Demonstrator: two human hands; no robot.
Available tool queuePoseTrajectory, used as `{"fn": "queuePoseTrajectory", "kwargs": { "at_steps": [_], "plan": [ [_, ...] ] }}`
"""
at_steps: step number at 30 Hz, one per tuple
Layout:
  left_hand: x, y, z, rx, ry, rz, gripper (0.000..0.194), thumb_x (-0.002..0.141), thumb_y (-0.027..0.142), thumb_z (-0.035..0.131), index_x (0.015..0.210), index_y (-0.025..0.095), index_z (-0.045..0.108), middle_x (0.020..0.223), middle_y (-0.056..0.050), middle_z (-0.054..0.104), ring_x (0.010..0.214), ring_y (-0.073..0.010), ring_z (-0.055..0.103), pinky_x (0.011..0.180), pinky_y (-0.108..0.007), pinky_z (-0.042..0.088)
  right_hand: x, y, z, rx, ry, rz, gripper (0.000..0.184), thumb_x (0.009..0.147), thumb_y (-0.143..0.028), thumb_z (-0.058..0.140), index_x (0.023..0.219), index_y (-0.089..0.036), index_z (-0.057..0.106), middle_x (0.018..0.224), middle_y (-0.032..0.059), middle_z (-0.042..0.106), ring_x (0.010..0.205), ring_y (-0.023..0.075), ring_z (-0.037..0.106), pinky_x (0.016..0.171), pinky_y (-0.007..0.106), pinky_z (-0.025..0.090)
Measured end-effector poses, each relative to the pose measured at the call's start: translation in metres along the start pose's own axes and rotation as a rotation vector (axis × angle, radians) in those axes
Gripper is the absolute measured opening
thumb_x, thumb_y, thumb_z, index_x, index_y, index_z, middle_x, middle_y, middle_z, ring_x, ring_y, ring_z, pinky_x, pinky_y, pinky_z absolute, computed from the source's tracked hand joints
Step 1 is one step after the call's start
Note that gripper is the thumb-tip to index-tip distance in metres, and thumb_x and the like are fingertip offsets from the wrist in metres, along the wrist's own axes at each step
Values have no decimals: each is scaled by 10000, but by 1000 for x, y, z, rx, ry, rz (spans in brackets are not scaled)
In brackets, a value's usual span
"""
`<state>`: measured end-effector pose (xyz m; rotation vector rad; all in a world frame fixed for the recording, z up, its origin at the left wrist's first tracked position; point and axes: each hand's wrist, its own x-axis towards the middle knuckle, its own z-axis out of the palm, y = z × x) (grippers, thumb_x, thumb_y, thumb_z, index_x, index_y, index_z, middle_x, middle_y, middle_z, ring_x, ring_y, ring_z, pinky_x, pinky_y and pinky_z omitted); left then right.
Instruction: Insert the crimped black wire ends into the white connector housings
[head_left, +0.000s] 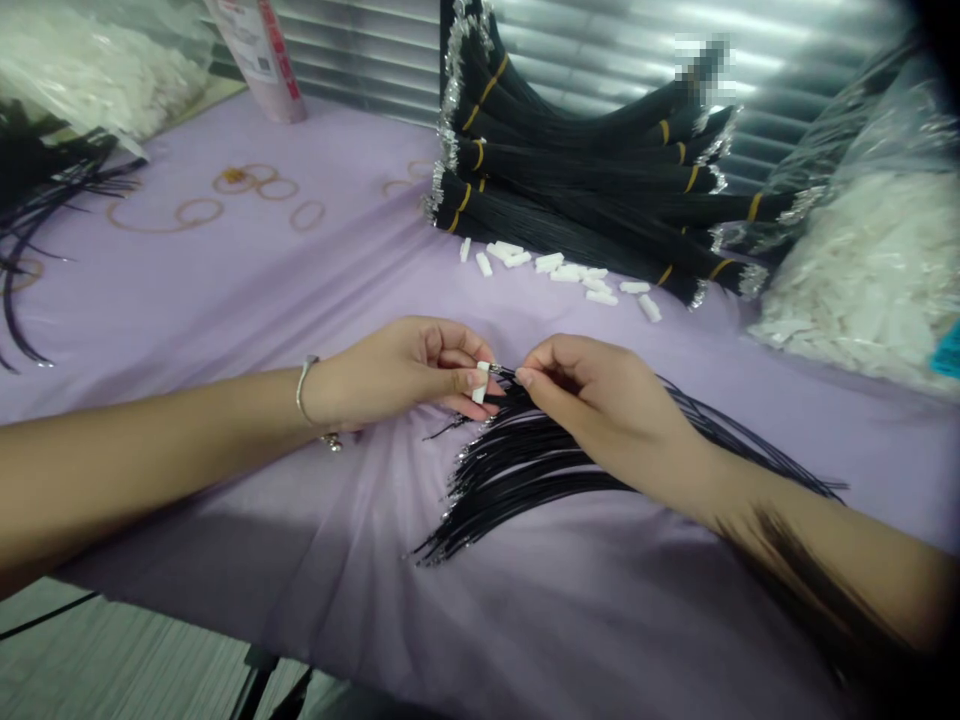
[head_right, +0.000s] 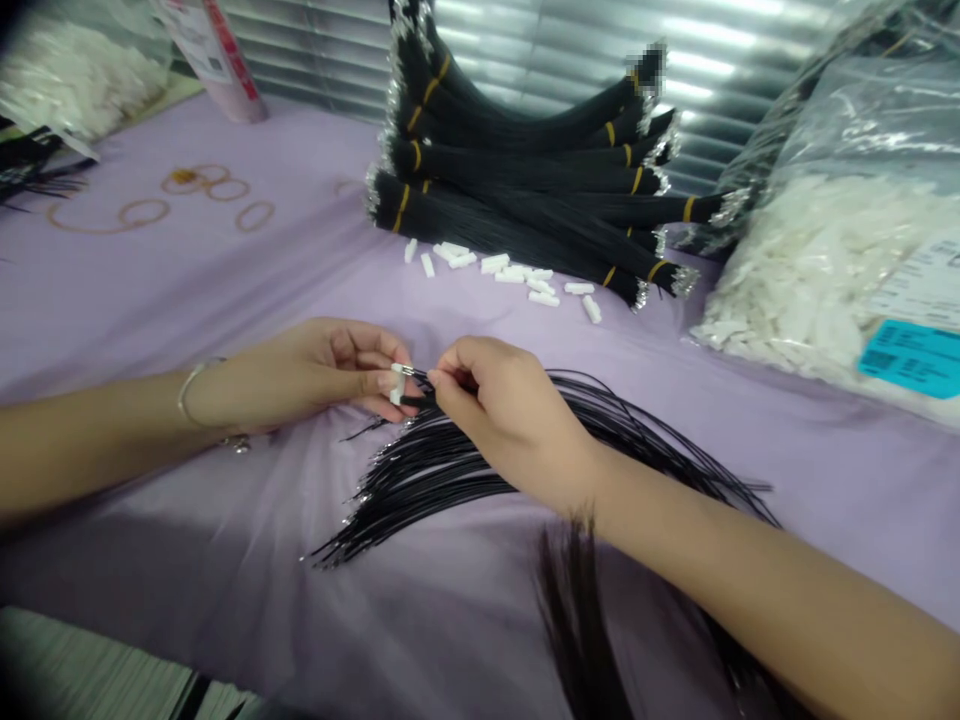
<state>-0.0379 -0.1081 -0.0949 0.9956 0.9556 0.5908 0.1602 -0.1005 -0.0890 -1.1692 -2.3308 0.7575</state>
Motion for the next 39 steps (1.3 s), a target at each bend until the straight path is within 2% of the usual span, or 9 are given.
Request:
{"fn": "queuePoseTrajectory", "kwargs": {
  "at_steps": [8, 19, 39],
  "plan": [
    [1, -3, -1, 20, 8, -1, 130, 769, 198, 640, 850, 124, 569, 873, -42, 688, 775, -123, 671, 776, -260, 559, 1, 1, 3, -10, 23, -7, 150, 823, -197, 508, 687, -167, 563, 588, -32, 528, 490, 72, 401, 509, 222, 327],
    [2, -4, -2, 53, 37, 13, 142, 757, 201, 653, 858, 127, 585, 837, -30, 687, 767, -120, 670, 766, -251, 564, 0, 0, 6, -101, 97, -33, 109, 773, -156, 541, 666, -171, 553, 622, -11, 564, 523, 93, 448, 529, 238, 338],
    [2, -4, -1, 70, 35, 27, 100, 771, 181, 629, 853, 139, 589, 814, 1, 689, 743, -104, 673, 731, -207, 574, 1, -1, 5, -42, 82, -24, 108, 767, -157, 552, 660, -156, 568, 605, -32, 560, 485, 59, 414, 508, 208, 329]
  ]
}}
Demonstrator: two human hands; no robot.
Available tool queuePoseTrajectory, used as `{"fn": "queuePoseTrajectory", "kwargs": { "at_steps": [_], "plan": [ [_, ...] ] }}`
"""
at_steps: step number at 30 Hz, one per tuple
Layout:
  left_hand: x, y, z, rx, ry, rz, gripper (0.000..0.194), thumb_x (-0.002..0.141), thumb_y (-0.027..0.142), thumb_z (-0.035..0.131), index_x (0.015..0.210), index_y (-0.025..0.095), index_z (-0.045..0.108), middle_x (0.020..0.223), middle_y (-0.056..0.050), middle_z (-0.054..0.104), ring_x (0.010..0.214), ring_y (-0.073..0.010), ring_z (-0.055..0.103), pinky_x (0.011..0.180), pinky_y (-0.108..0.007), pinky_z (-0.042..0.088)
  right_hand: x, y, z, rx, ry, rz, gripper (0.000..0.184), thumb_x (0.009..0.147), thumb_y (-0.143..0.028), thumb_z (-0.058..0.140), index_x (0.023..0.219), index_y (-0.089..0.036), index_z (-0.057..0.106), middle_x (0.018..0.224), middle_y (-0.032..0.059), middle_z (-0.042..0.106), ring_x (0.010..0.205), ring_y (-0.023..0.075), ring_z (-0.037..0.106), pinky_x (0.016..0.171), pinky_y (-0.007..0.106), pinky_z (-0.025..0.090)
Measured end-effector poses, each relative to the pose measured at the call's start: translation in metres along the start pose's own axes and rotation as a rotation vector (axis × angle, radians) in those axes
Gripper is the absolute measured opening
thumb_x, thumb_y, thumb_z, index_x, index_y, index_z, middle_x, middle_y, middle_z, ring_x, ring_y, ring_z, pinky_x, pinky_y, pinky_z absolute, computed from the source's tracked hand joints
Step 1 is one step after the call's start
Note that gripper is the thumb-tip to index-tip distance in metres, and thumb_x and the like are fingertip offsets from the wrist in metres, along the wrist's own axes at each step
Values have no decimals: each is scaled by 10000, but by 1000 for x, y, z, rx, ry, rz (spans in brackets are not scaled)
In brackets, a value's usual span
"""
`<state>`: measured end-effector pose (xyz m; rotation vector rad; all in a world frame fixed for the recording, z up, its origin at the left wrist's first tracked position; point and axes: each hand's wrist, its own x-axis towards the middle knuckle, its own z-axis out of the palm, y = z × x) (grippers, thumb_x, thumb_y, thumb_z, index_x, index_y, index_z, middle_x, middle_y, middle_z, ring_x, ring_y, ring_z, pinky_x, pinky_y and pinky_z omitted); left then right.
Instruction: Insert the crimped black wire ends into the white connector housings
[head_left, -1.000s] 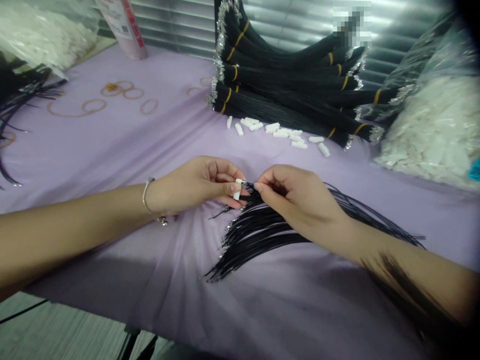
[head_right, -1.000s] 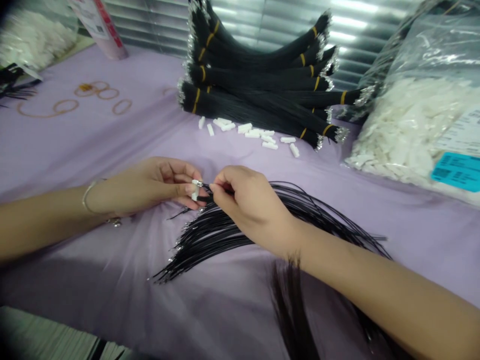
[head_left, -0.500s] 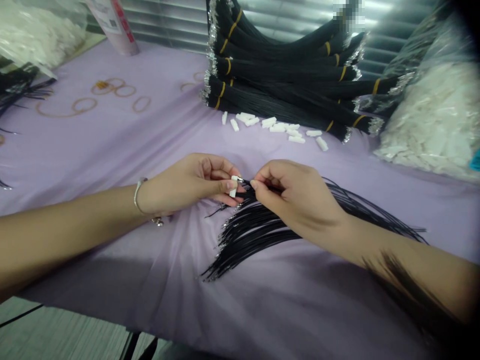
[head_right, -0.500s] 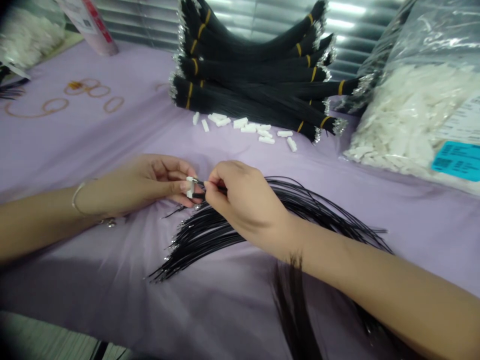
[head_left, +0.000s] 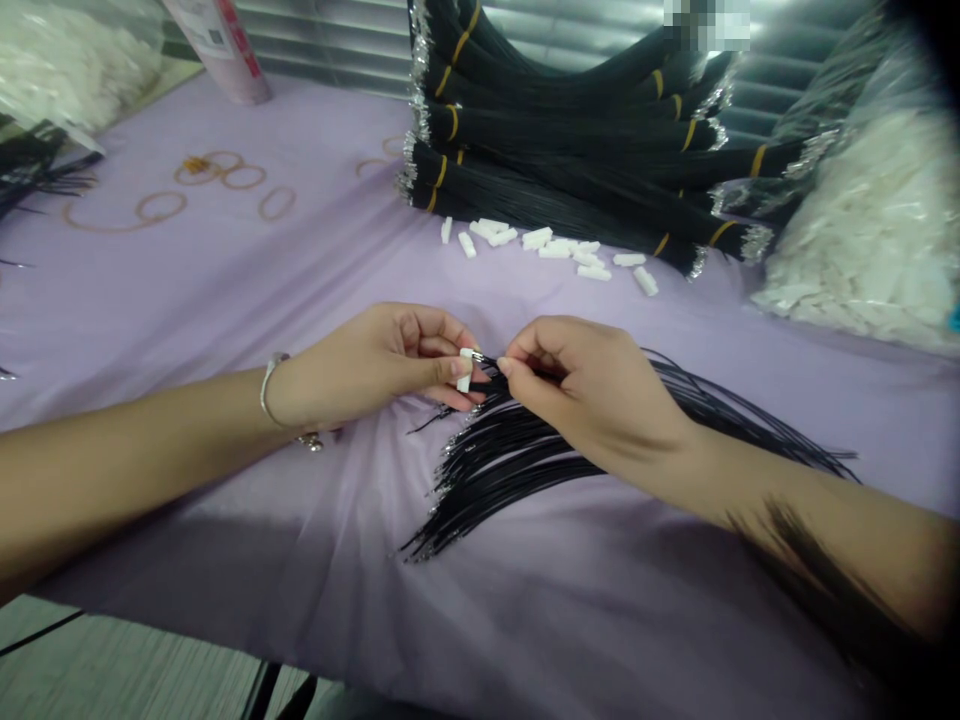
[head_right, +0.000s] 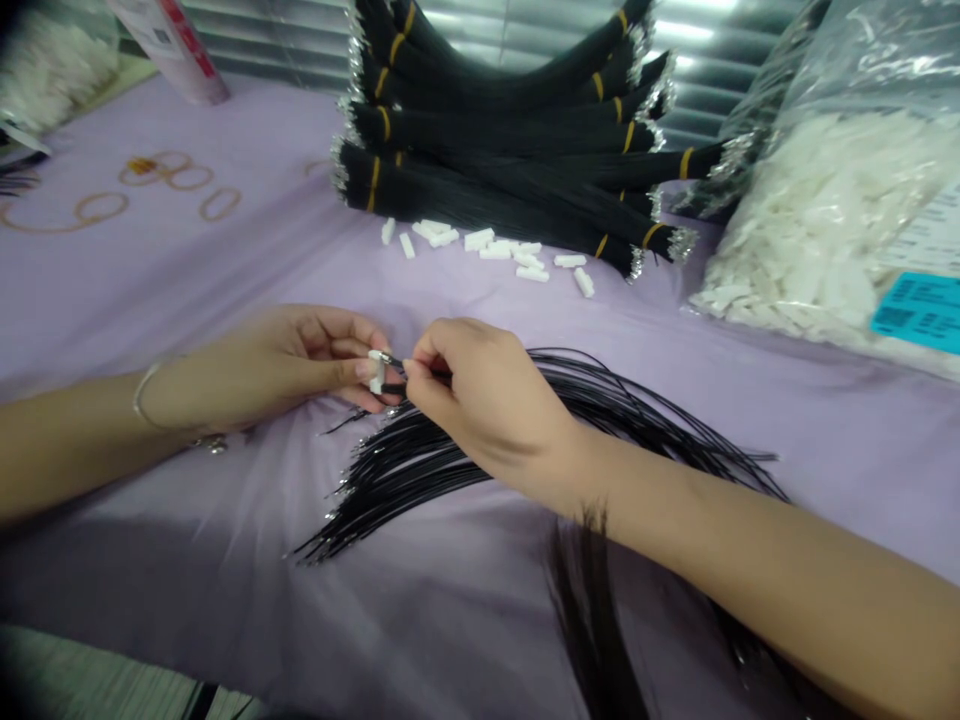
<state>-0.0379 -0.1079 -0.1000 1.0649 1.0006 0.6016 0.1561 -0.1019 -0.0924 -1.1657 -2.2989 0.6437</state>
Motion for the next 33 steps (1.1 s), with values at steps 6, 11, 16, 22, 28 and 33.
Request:
{"fn": "queuePoseTrajectory", "kwargs": {
  "at_steps": [6, 11, 16, 22, 28, 33],
  "plan": [
    [-1, 0, 0, 8, 9, -3, 110, 764, 196, 633, 857, 151, 592, 811, 4, 690, 737, -108, 677, 731, -209, 574, 1, 0, -1, 41, -44, 38, 125, 776, -174, 536, 660, -156, 577, 585, -42, 555, 486, 51, 408, 499, 196, 323],
    [-1, 1, 0, 10, 4, 1, 93, 770, 182, 621, 850, 151, 585, 811, -5, 690, 742, -114, 679, 733, -220, 580, 0, 0, -1, 52, -69, 63, 123, 774, -173, 534, 663, -154, 584, 601, -40, 574, 500, 49, 430, 506, 193, 330],
    [-1, 2, 2, 38, 17, 0, 86, 771, 182, 612, 846, 146, 592, 819, -16, 690, 753, -129, 678, 741, -250, 584, 0, 0, -1, 61, -39, 47, 126, 773, -172, 534, 656, -156, 576, 574, -45, 547, 485, 47, 412, 492, 192, 322],
    [-1, 1, 2, 65, 6, 9, 105, 766, 203, 615, 853, 144, 615, 818, -22, 688, 757, -139, 676, 729, -257, 586, 1, -1, 0, 62, -57, 43, 139, 783, -173, 520, 657, -157, 576, 558, -47, 529, 478, 47, 394, 490, 193, 314],
    [-1, 1, 3, 74, 27, 9, 111, 768, 209, 612, 853, 137, 619, 816, -29, 689, 741, -139, 676, 691, -248, 590, 3, -2, 1, 69, -53, 73, 132, 786, -180, 520, 677, -158, 591, 562, -44, 530, 476, 48, 394, 494, 199, 311],
    [-1, 2, 4, 81, 30, 14, 121, 763, 208, 620, 865, 141, 618, 811, -24, 688, 727, -128, 673, 699, -241, 589, 3, -1, 0, 109, -72, 104, 187, 810, -248, 520, 659, -165, 592, 541, -48, 510, 474, 50, 386, 467, 197, 294]
  ]
}}
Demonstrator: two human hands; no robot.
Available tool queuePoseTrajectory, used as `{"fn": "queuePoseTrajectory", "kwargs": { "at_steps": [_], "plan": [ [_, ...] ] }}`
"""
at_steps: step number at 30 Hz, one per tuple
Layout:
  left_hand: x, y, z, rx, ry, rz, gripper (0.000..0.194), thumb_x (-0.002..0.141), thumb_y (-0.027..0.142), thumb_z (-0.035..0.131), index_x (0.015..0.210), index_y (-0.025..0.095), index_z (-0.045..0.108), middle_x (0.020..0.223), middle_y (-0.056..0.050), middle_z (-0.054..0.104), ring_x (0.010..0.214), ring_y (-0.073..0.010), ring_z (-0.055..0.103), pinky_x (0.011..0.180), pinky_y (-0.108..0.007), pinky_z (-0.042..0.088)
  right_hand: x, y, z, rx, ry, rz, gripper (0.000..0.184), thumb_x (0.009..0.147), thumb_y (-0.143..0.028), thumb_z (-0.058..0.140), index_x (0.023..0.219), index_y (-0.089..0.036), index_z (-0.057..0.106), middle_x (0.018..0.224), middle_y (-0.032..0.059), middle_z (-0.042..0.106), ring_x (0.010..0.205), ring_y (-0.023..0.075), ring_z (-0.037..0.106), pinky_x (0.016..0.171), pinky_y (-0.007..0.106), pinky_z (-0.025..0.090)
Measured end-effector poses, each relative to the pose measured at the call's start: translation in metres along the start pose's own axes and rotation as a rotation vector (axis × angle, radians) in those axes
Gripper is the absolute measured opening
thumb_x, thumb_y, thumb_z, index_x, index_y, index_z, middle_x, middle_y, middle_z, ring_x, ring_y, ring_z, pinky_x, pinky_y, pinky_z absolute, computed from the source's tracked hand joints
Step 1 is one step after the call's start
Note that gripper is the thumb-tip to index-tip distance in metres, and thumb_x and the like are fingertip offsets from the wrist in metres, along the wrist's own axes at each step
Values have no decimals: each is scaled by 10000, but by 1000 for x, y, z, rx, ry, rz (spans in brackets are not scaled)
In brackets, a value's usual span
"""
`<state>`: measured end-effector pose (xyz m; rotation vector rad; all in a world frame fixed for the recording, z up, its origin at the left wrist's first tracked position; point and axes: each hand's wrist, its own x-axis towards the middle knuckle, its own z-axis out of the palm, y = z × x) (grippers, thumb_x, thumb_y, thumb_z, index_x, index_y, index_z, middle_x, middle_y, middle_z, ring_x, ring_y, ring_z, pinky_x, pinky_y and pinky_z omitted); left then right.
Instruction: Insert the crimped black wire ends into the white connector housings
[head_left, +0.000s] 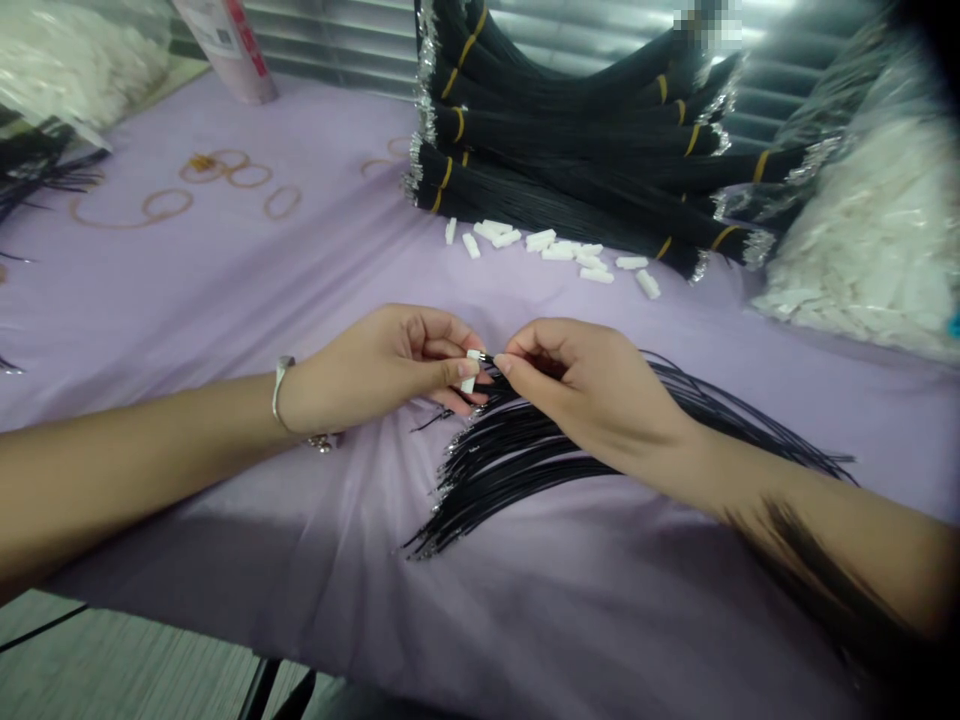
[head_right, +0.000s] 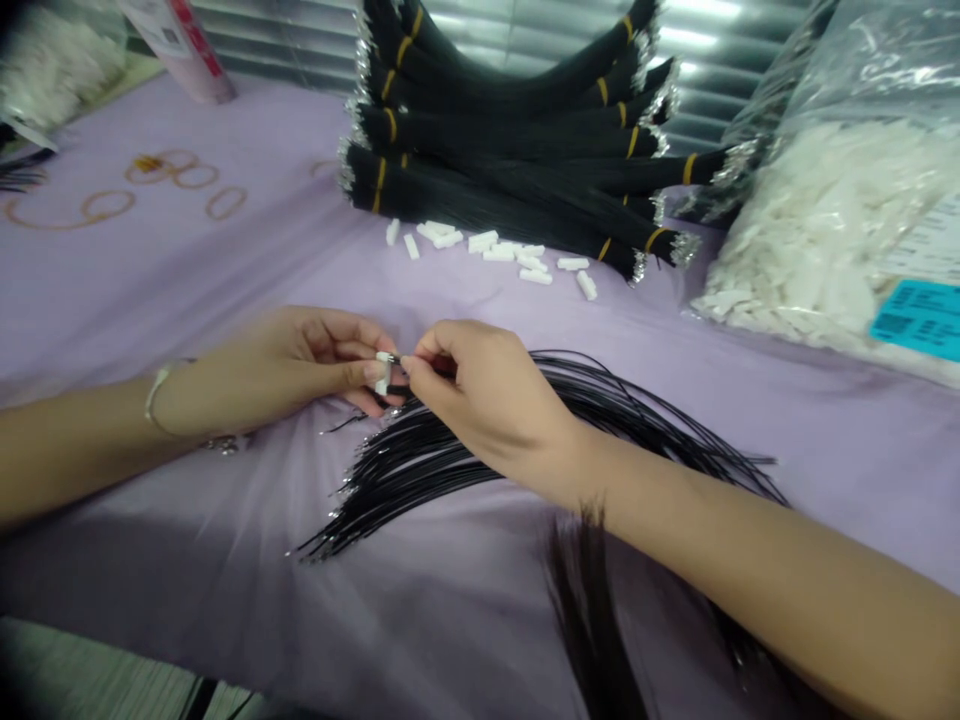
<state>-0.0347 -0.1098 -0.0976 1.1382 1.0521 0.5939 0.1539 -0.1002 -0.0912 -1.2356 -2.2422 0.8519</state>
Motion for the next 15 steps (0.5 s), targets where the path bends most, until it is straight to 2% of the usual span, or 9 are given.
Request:
{"fn": "queuePoseTrajectory", "kwargs": {
  "at_steps": [9, 15],
  "plan": [
    [-1, 1, 1, -1, 0, -17, 115, 772, 206, 612, 865, 138, 617, 807, -18, 692, 719, -120, 670, 694, -238, 584, -1, 1, 1, 0, 19, -4, 126, 778, -200, 541, 675, -155, 599, 536, -50, 515, 458, 45, 370, 485, 198, 304],
    [-2, 1, 1, 4, 10, -12, 140, 760, 224, 634, 861, 128, 621, 801, -32, 689, 722, -130, 671, 673, -235, 585, -1, 2, 2, 11, 21, -30, 152, 800, -214, 533, 677, -154, 599, 576, -33, 550, 496, 58, 413, 494, 201, 312]
  ]
}}
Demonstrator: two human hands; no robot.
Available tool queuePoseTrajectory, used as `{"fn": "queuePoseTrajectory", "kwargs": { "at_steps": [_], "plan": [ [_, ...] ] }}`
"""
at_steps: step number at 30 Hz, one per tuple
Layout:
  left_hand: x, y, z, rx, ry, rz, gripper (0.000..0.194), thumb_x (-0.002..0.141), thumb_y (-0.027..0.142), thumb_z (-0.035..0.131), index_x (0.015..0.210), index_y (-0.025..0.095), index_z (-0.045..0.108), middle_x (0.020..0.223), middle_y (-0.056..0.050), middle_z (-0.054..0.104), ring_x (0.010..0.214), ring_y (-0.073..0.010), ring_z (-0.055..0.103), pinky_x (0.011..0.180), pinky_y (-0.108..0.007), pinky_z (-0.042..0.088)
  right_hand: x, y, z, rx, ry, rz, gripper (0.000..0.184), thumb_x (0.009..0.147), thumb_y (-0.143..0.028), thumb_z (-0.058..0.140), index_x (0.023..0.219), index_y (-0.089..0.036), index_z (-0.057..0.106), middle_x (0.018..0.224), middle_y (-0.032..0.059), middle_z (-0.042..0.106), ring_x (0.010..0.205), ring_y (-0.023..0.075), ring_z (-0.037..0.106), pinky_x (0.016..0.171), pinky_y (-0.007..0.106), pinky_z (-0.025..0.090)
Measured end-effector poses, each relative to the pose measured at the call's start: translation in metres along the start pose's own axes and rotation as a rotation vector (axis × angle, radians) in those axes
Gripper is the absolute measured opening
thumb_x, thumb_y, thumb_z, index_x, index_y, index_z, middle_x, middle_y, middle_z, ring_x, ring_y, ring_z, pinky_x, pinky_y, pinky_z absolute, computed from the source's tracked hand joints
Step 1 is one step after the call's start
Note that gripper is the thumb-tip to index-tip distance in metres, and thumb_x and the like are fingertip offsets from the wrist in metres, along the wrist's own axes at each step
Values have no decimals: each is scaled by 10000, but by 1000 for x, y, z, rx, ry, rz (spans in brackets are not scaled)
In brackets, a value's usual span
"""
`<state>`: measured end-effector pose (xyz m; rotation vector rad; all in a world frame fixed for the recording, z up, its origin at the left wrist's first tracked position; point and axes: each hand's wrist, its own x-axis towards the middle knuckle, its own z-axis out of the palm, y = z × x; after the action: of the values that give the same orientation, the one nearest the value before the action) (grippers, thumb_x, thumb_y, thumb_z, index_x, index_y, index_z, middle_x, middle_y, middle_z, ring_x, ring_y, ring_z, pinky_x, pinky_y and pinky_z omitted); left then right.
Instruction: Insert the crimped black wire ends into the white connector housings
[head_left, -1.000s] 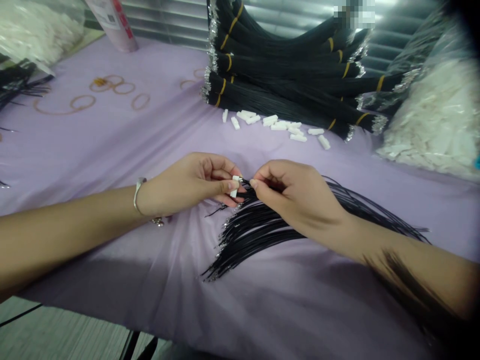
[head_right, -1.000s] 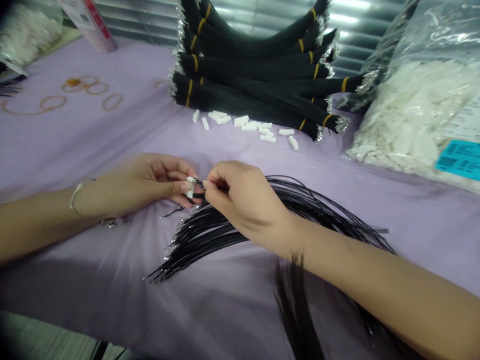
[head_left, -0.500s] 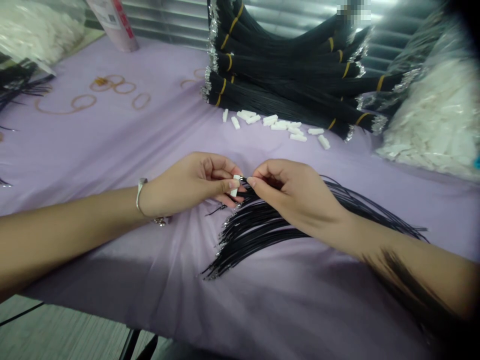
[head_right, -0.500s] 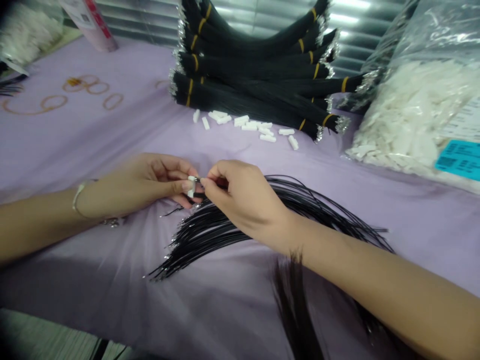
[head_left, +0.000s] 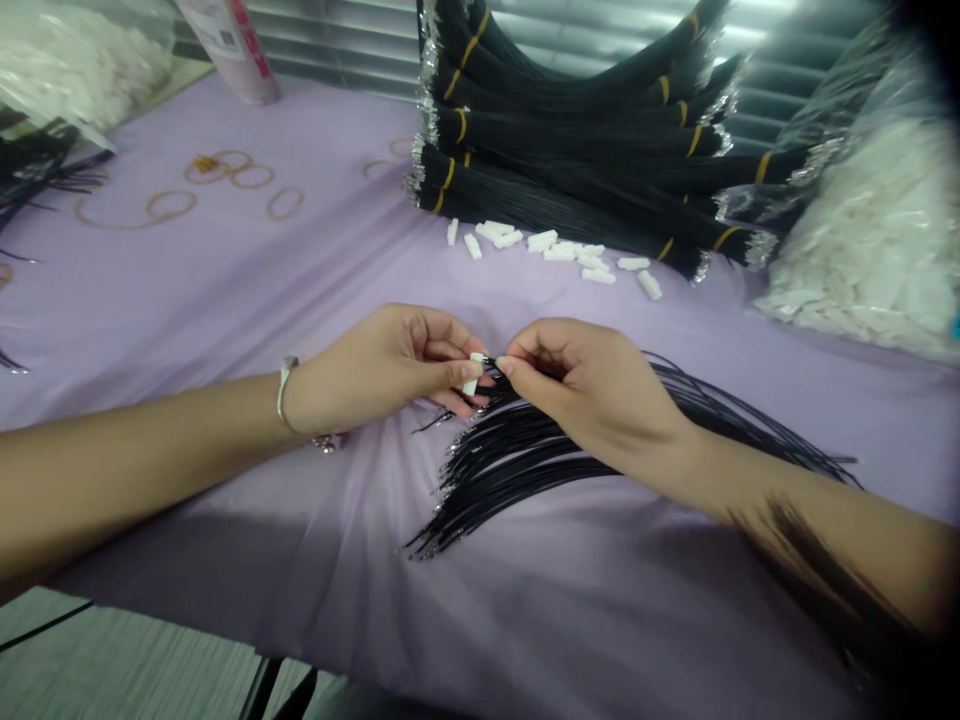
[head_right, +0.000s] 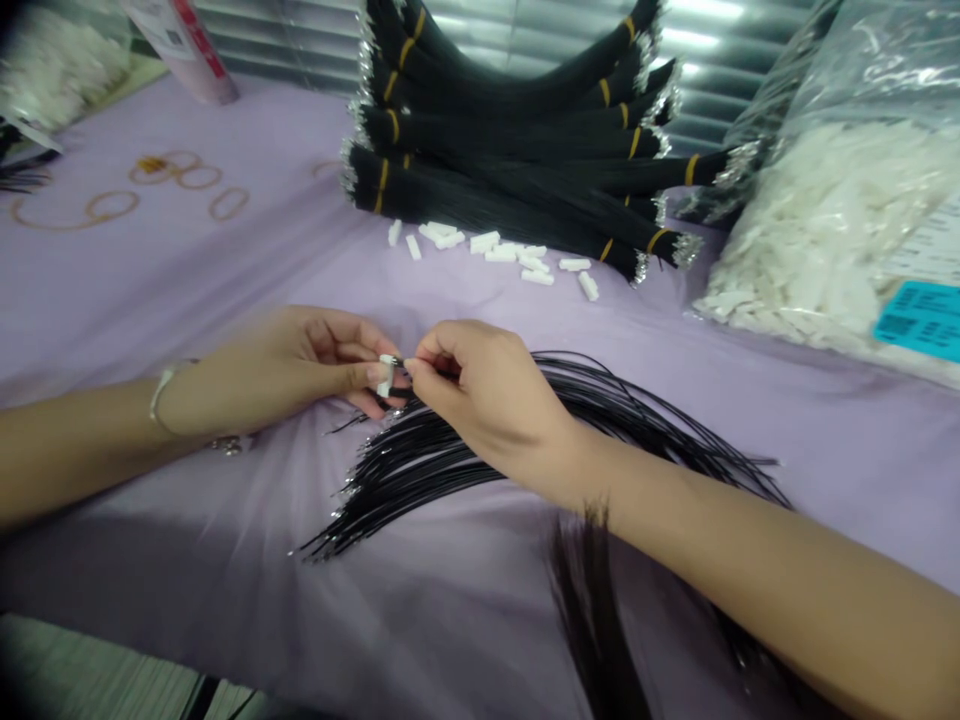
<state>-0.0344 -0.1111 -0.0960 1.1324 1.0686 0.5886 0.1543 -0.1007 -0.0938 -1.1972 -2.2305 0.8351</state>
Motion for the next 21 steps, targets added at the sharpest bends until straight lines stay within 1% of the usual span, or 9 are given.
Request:
{"fn": "queuePoseTrajectory", "kwargs": {
  "at_steps": [7, 13, 17, 21],
  "plan": [
    [0, -1, 0, -10, 9, -10, 192, 738, 260, 667, 872, 129, 624, 812, -54, 693, 778, -160, 676, 680, -249, 590, 0, 1, 5, 38, 28, -10, 159, 809, -218, 526, 679, -153, 591, 605, -17, 565, 522, 73, 447, 511, 207, 334],
    [-1, 2, 3, -10, 21, -23, 180, 747, 242, 662, 861, 113, 611, 792, -52, 687, 738, -136, 670, 671, -239, 589, 1, 2, 7, 62, 20, -32, 165, 820, -203, 510, 684, -149, 587, 625, -26, 567, 560, 67, 467, 520, 189, 340],
    [-1, 2, 2, -20, 9, -28, 183, 745, 239, 667, 863, 112, 609, 777, -46, 687, 733, -130, 672, 683, -233, 588, 3, 1, 8, 67, 31, -62, 159, 812, -173, 514, 669, -144, 578, 638, -25, 568, 580, 66, 476, 542, 189, 348],
    [-1, 2, 2, -23, 13, -47, 186, 743, 235, 672, 870, 118, 604, 765, -32, 688, 686, -107, 670, 700, -220, 585, 4, 1, 8, 91, 13, -42, 151, 814, -179, 510, 689, -146, 587, 663, -17, 587, 600, 78, 495, 564, 203, 359]
  ]
}}
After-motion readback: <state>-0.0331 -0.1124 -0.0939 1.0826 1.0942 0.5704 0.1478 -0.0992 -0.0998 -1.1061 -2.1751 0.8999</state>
